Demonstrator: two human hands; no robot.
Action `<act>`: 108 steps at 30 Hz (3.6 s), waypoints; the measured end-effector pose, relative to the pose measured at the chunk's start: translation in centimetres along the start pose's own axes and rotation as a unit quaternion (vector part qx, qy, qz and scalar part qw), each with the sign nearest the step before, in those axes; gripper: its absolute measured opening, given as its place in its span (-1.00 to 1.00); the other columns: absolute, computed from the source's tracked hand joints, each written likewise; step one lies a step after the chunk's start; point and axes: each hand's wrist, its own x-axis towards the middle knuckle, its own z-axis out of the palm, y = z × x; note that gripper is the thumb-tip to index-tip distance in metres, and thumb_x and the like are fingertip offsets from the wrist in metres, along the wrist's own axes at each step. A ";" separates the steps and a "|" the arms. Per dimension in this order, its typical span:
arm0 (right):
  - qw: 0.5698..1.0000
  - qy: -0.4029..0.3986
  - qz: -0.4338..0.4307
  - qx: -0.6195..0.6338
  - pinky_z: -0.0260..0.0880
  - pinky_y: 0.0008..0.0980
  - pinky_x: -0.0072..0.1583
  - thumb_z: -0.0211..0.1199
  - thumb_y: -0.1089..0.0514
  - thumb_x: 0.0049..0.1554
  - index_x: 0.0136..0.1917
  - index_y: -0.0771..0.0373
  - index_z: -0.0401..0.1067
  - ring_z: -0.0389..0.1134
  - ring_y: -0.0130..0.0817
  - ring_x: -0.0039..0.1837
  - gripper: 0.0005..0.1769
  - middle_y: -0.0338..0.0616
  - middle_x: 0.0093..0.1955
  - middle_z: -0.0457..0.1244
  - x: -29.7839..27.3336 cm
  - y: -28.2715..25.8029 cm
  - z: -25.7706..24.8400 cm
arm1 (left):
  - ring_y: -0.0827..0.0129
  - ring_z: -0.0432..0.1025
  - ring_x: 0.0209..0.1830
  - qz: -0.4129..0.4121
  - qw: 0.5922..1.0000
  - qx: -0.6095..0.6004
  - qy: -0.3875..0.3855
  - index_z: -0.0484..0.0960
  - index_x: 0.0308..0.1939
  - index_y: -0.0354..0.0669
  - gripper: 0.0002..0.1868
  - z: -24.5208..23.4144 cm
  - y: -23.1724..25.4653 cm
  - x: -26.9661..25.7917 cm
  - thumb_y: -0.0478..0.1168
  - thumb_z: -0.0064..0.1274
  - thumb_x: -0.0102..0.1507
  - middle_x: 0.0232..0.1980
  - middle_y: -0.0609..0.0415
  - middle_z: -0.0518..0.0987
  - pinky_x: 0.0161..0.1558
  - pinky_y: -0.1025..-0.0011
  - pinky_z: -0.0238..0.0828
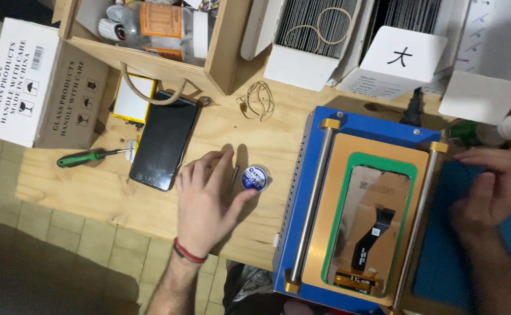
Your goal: Separating the glass layer from a mobile phone LCD using a thin wire on a heating separator machine.
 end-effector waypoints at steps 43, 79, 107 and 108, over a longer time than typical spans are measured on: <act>0.833 -0.380 0.176 0.363 0.42 -0.19 0.53 0.22 0.14 0.30 0.66 0.19 -0.02 0.41 -0.25 0.44 -0.23 0.07 0.62 0.20 16.6 -24.3 -0.6 | 0.26 0.55 0.17 0.130 0.829 -0.534 0.104 0.42 0.18 -0.23 -0.72 -7.4 16.2 5.8 -0.17 0.10 0.51 0.13 -0.02 0.53 0.34 0.36 0.51; 0.910 -0.372 0.173 0.064 0.25 -0.39 -0.12 0.10 0.10 0.37 0.07 0.09 0.66 0.31 -0.46 -0.22 -0.71 -0.33 -0.16 0.41 14.1 -19.7 -5.6 | 0.46 0.63 -0.09 0.139 0.840 -0.511 -0.121 0.63 0.05 -0.19 -0.85 -10.2 12.9 7.2 -0.24 0.17 0.44 -0.03 0.06 0.70 -0.07 0.58 0.65; 0.887 -0.253 0.246 0.299 0.25 -0.40 -0.26 0.05 0.23 0.42 0.14 0.45 0.45 0.22 -0.34 -0.39 -0.76 -0.06 -0.35 0.19 14.8 -19.0 -6.1 | 0.39 0.62 -0.10 0.128 0.820 -0.553 -0.069 0.78 0.09 -0.24 -0.75 -7.4 12.4 6.0 -0.17 0.17 0.44 0.03 -0.01 0.74 -0.05 0.52 0.61; 0.886 -0.229 0.255 0.313 0.31 -0.36 -0.28 0.05 0.26 0.41 0.11 0.47 0.43 0.30 -0.31 -0.44 -0.79 -0.04 -0.37 0.21 14.3 -18.9 -5.8 | 0.45 0.60 -0.23 0.106 0.814 -0.565 -0.083 0.77 0.08 -0.28 -0.68 -7.4 12.3 6.1 -0.10 0.11 0.46 -0.07 -0.02 0.78 -0.17 0.55 0.56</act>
